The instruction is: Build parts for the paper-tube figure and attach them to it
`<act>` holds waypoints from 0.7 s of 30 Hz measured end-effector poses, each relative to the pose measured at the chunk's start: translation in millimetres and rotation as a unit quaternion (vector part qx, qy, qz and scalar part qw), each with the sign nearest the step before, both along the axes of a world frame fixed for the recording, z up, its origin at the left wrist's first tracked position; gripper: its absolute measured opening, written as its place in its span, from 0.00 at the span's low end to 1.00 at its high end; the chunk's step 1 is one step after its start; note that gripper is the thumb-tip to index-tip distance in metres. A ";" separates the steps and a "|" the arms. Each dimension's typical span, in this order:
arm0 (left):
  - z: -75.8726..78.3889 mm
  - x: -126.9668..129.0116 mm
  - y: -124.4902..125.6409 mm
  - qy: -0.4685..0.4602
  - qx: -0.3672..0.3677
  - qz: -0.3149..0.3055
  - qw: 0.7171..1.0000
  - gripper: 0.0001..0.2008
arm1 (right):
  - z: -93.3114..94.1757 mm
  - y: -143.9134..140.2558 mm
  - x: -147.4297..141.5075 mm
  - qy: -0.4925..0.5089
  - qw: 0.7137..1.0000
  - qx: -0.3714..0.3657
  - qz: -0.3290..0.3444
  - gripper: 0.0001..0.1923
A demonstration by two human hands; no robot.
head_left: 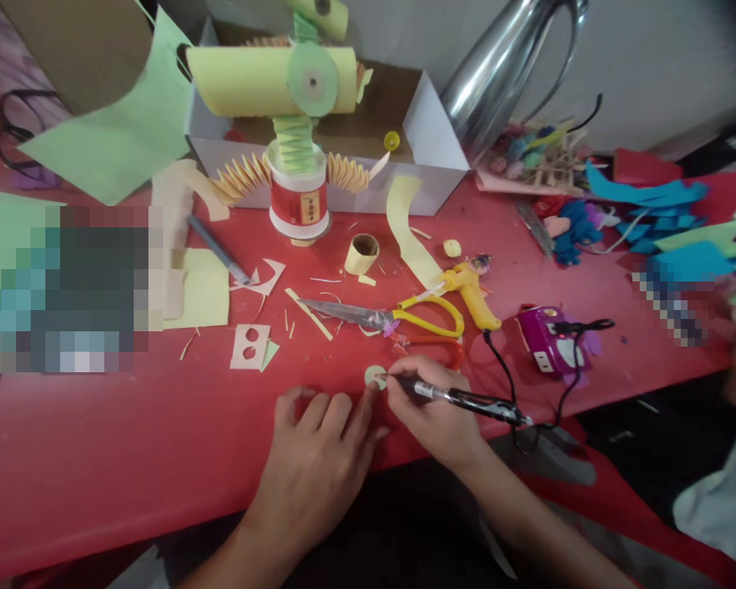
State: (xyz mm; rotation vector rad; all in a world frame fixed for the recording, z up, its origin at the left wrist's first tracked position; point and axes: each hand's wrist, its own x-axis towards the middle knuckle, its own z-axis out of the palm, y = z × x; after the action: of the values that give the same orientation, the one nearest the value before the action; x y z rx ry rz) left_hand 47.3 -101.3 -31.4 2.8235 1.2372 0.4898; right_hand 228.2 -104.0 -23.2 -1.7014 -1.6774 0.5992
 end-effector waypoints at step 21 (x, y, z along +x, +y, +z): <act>-1.0 -10.1 -6.9 -0.147 0.030 0.089 0.985 0.14 | -9.9 -2.9 5.5 0.256 0.959 0.079 -0.088 0.07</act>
State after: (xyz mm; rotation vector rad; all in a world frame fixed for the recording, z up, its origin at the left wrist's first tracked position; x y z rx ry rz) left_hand 37.2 -108.2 -32.4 2.5712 1.4355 0.9271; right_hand 233.7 -107.0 -33.1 -1.4075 -1.1623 0.7243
